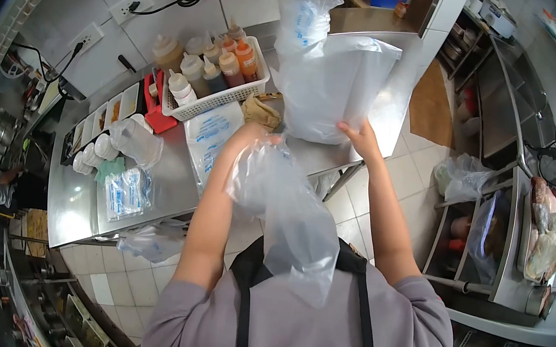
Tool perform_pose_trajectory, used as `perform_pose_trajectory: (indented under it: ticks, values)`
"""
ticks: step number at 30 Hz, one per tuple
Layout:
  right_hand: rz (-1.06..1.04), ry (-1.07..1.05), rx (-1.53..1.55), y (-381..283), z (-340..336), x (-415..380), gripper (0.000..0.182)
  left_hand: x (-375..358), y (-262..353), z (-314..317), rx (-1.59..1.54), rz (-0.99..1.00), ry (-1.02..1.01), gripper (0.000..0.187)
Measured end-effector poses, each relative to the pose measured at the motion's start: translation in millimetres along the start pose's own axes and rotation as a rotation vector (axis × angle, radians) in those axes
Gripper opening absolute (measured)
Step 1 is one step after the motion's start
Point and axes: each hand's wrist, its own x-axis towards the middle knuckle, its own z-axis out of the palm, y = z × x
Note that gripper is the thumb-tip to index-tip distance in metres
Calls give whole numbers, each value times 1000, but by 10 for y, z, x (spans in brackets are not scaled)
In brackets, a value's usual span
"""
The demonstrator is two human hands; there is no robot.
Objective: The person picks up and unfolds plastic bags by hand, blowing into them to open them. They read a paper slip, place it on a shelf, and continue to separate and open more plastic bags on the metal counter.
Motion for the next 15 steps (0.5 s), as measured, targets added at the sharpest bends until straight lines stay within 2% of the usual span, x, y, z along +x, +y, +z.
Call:
perform_pose_trajectory:
  ticks: [2,3,4,5,6,7,8,9,10,11,14,15]
  values:
    - [-229,303,-290,-13,-3,-116,85,-336,189,-173,32,-21,-57,36]
    - [-280,474,-235,-104,13,-176,89,-471,248,-222,-167,21,23,31]
    - [-394,627,-295,-251,-26,-219,79,-593,293,-260,-365,61,101,26]
    - [-473,702,-251,-465,-28,-286,65,-678,341,-289,-366,58,108,26]
    - [-553,778,-206,-680,-23,-343,51,-738,398,-299,-420,167,162,25]
    - [-576,651,-88,-849,23,-374,38,-796,470,-300,-474,277,214,23]
    - [-593,525,28,-998,92,-394,25,-875,596,-300,-476,274,217,23]
    - [-545,305,58,-1127,142,-371,20,-955,747,-290,-531,306,221,19]
    - [-460,132,89,-1335,248,-364,23,-991,834,-265,-585,339,225,16]
    - [-507,1,173,-1480,366,-306,25,-974,863,-246,-583,340,225,16]
    - [-571,-42,-1,-1708,599,-169,24,-873,962,-241,-471,396,160,18]
    - [-575,-43,0,-1713,585,-124,24,-840,995,-230,-417,541,237,21]
